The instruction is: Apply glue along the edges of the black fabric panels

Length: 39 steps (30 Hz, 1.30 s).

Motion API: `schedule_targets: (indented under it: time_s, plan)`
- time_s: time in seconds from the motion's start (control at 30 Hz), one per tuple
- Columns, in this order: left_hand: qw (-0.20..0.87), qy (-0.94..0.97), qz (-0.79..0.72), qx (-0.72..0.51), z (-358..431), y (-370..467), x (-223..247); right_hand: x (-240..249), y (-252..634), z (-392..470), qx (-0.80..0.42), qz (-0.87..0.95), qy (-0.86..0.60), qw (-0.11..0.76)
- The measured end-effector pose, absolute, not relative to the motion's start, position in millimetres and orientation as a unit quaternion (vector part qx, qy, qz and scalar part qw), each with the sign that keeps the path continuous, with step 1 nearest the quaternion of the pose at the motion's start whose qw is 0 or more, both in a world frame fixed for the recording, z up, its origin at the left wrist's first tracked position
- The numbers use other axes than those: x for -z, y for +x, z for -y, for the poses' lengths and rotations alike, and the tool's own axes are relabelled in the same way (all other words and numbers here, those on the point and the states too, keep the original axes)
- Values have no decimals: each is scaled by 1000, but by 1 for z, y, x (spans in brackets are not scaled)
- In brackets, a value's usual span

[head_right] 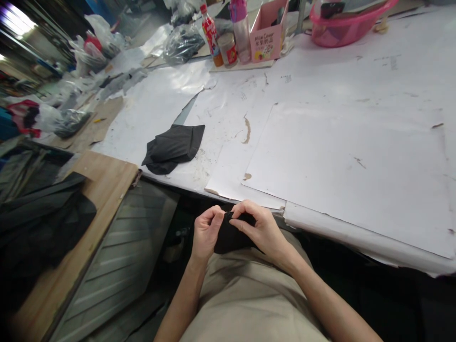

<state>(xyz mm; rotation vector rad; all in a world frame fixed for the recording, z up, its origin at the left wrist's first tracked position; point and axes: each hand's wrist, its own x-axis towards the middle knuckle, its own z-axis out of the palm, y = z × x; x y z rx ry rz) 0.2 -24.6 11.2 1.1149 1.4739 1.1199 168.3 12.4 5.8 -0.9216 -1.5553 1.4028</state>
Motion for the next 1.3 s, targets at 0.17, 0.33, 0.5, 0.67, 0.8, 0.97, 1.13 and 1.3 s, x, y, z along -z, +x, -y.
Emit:
schedule_targets:
  time_s: [0.17,0.33,0.5,0.67,0.8,0.97,1.13,1.3]
  plan:
    - [550,343,-610,-456,23,4,-10,-3,168,-12,-470,701,-327,426]
    - [569,336,-602,-448,21,4,-11,4,173,-13,-402,758,-293,423]
    - [552,347,-624,-430,20,5,-10,5,176,-13,-448,735,-301,412]
    - [530,370,-636,-422,21,8,-11,1,173,-15,-594,602,-368,387]
    - [505,407,-643,-406,22,11,-13,-1,171,-22,-701,487,-383,354]
    - [475,448,-648,-392,21,14,-16,-6,170,-27,-727,460,-390,329]
    - [474,461,-645,-384,21,15,-17,-7,167,-24,-720,443,-410,342]
    - [502,440,-639,-382,21,15,-12,-4,164,-22,-730,425,-401,354]
